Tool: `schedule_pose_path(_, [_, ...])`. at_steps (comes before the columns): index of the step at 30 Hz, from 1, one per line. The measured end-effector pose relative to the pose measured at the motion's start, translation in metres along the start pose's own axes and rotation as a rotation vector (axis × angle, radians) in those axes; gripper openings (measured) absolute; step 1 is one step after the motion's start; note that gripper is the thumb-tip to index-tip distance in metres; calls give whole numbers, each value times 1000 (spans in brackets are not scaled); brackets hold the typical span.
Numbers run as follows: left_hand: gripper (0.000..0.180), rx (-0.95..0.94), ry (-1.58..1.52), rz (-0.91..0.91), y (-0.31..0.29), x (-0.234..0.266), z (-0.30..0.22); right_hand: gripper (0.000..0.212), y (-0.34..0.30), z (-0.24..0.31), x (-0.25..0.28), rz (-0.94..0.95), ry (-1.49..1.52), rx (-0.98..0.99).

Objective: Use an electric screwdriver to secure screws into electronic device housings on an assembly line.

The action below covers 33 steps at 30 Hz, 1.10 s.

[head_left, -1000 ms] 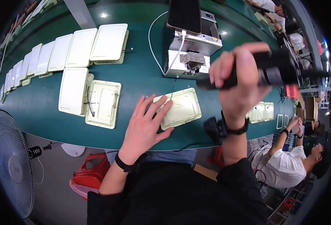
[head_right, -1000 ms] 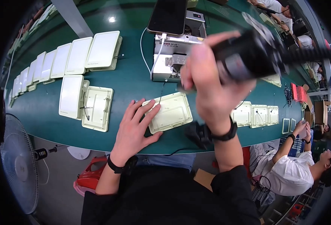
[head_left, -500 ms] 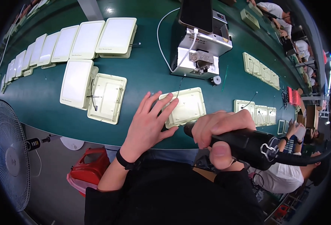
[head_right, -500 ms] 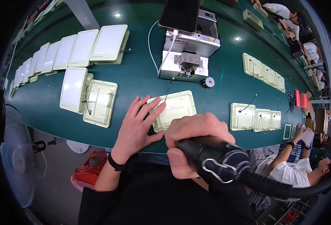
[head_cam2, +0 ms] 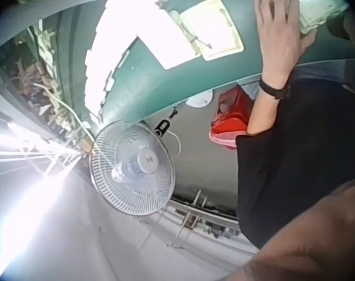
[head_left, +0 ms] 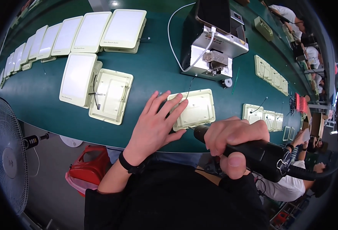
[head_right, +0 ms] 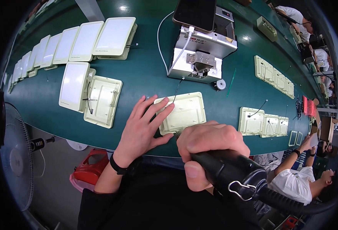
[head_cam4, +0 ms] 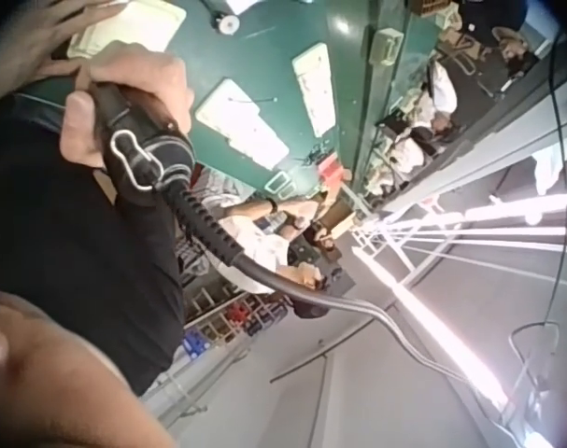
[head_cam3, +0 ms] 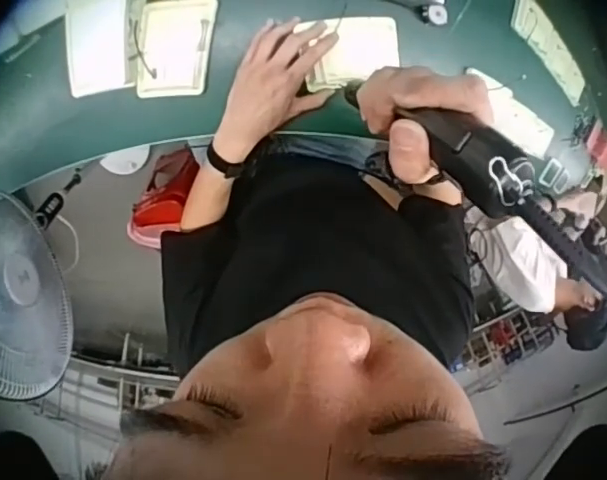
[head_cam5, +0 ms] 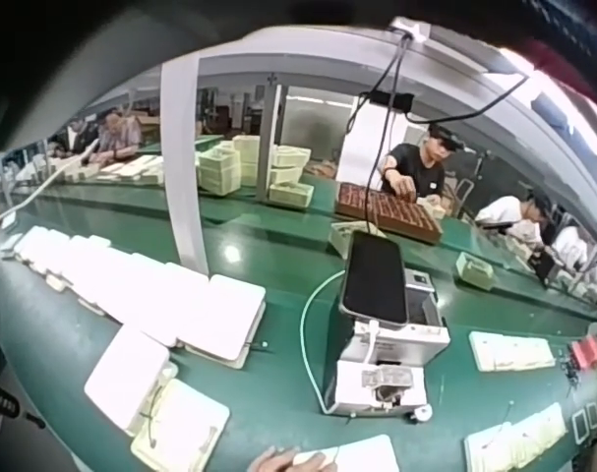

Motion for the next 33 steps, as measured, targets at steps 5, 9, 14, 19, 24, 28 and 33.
schedule_pose_path(5, [78, -18, 11, -7, 0, -1, 0, 43, 5, -8, 3, -33, 39, -75])
schedule_pose_path(9, [82, 4, -22, -14, -2, -1, 1, 45, 17, -17, 4, 179, 170, -29])
schedule_pose_path(14, [83, 1, -27, -19, -2, 1, 1, 43, 24, -20, -6, 266, 369, -33])
schedule_pose_path(19, [78, -23, -9, -16, -3, 1, 0, 35, 21, -19, -11, 314, 281, 93])
schedule_pose_path(24, [77, -27, -7, -4, -1, 0, -2, 33, 14, -8, -9, 259, 272, 151])
schedule_pose_path(28, [77, -23, 2, -4, -2, 1, -1, 35, 14, -5, -8, 263, 262, 167])
schedule_pose_path(33, [77, -15, 9, 4, -2, 0, 0, 39, 12, -4, -4, 258, 260, 200])
Point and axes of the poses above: each hand's wrist, its own y-axis towards the middle knuckle, its own x-axis out of the back of the hand, z = x × y, the point moved 9 cm from there along y, towards the middle knuckle, and after that the axes turned 14 degrees about -y, right-handed, at the moved point
